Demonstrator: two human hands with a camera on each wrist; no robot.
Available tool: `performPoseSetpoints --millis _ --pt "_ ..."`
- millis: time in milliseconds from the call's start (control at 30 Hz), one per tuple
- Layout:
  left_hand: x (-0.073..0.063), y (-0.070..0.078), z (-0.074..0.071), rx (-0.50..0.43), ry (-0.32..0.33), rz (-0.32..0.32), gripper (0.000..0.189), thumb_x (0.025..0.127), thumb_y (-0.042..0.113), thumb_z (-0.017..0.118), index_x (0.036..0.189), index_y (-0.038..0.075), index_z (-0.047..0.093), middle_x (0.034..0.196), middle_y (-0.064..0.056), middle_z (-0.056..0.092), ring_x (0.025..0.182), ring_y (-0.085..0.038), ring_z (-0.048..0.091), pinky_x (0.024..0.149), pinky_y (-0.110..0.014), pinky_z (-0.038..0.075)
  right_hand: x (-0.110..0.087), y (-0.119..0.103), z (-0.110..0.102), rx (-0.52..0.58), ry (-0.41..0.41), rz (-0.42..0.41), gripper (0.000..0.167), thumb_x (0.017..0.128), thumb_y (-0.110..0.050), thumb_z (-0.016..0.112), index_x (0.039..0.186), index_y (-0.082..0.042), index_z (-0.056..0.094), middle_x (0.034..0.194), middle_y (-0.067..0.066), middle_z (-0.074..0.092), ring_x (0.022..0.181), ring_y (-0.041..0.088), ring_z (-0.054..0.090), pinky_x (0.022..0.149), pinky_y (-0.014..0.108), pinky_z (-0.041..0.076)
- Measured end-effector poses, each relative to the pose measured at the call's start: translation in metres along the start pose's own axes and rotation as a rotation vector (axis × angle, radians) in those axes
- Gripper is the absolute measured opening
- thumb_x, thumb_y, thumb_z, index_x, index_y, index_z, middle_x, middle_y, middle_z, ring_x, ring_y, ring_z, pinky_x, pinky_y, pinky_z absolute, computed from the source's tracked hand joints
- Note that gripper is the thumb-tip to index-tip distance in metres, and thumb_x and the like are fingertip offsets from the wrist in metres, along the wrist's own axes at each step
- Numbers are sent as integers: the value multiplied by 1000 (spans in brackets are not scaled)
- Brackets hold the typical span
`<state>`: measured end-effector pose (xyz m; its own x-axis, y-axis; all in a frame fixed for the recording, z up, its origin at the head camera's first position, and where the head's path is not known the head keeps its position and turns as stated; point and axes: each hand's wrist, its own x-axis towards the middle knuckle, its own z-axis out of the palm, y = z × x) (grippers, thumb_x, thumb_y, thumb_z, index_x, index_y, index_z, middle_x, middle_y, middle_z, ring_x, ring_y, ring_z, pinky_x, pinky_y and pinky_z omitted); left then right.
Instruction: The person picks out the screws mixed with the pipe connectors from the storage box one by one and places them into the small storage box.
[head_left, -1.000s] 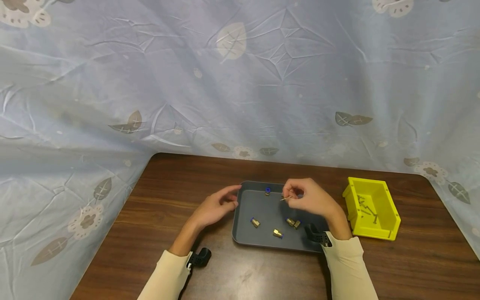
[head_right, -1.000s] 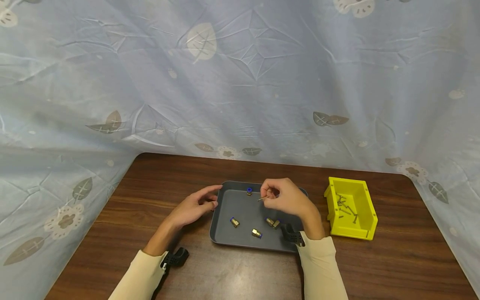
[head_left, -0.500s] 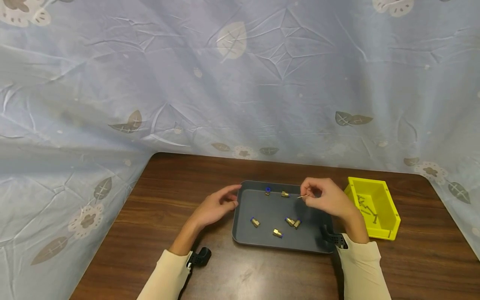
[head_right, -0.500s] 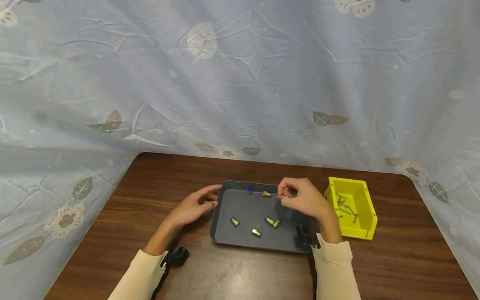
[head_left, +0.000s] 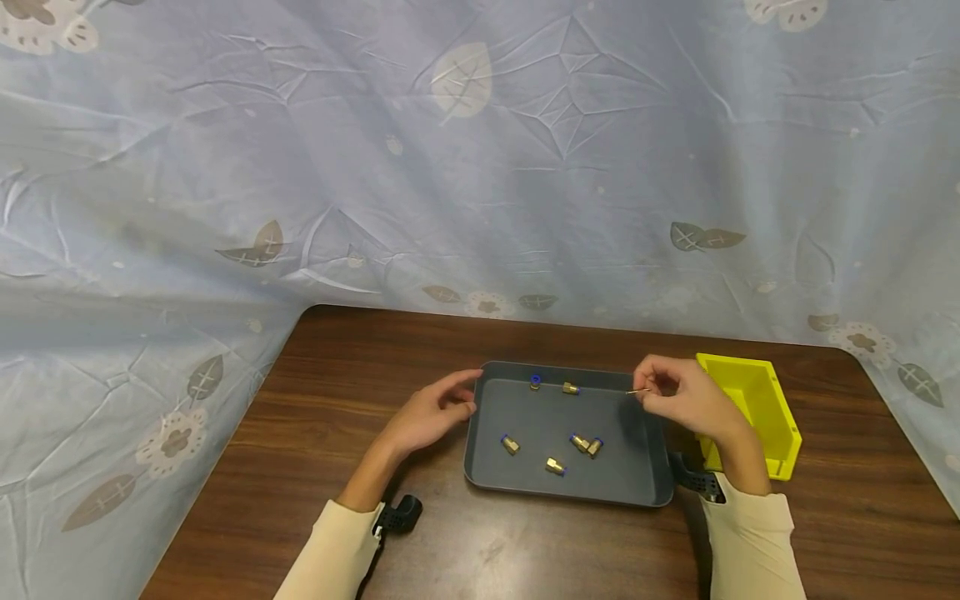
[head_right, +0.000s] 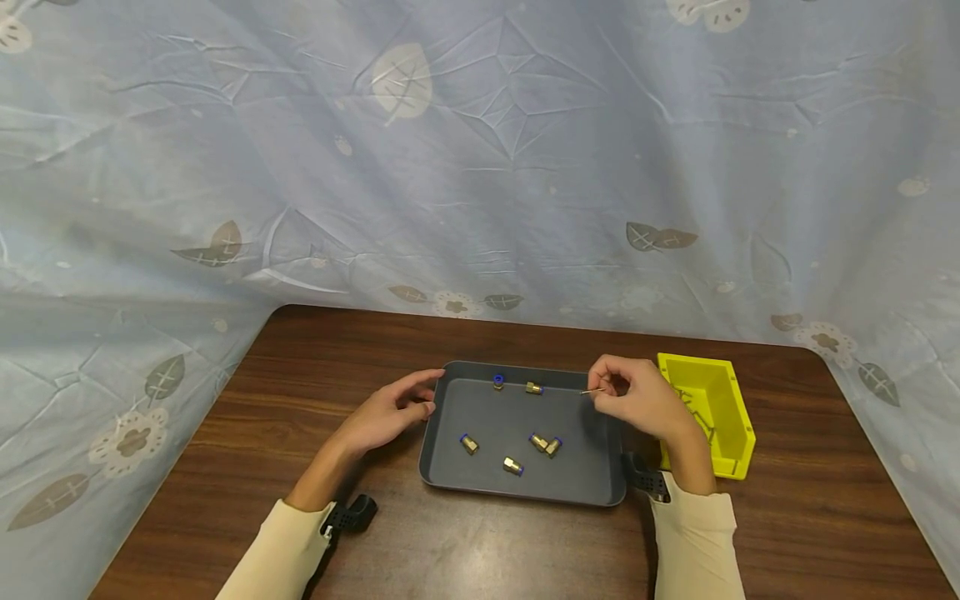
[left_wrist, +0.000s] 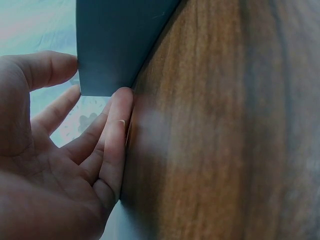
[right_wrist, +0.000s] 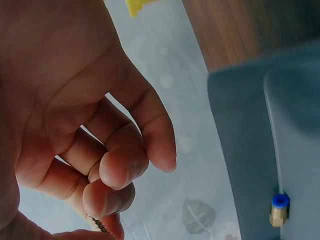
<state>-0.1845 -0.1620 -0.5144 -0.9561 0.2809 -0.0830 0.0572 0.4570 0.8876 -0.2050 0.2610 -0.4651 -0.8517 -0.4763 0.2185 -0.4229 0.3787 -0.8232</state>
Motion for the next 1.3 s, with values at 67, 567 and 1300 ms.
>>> performPoseSetpoints --millis 67,567,1300 --pt "0 0 0 1 2 -4 56 107 20 71 162 26 59 129 -7 74 108 -18 72 97 -48 56 -3 1 -4 -5 11 15 16 91 7 72 95 -8 68 81 2 55 74 20 58 67 30 48" --pt "0 0 0 5 9 -1 56 107 20 71 161 26 59 129 -7 74 108 -18 72 96 -47 57 -26 5 -27 -17 130 43 14 95 10 70 99 -4 70 86 4 58 80 18 59 70 27 48" --pt "-1 1 -1 6 -3 1 57 106 21 70 162 25 58 131 -8 74 109 -19 72 97 -48 56 -62 30 -61 -241 348 163 6 99 1 74 104 -3 73 89 -9 69 75 10 57 68 21 45"
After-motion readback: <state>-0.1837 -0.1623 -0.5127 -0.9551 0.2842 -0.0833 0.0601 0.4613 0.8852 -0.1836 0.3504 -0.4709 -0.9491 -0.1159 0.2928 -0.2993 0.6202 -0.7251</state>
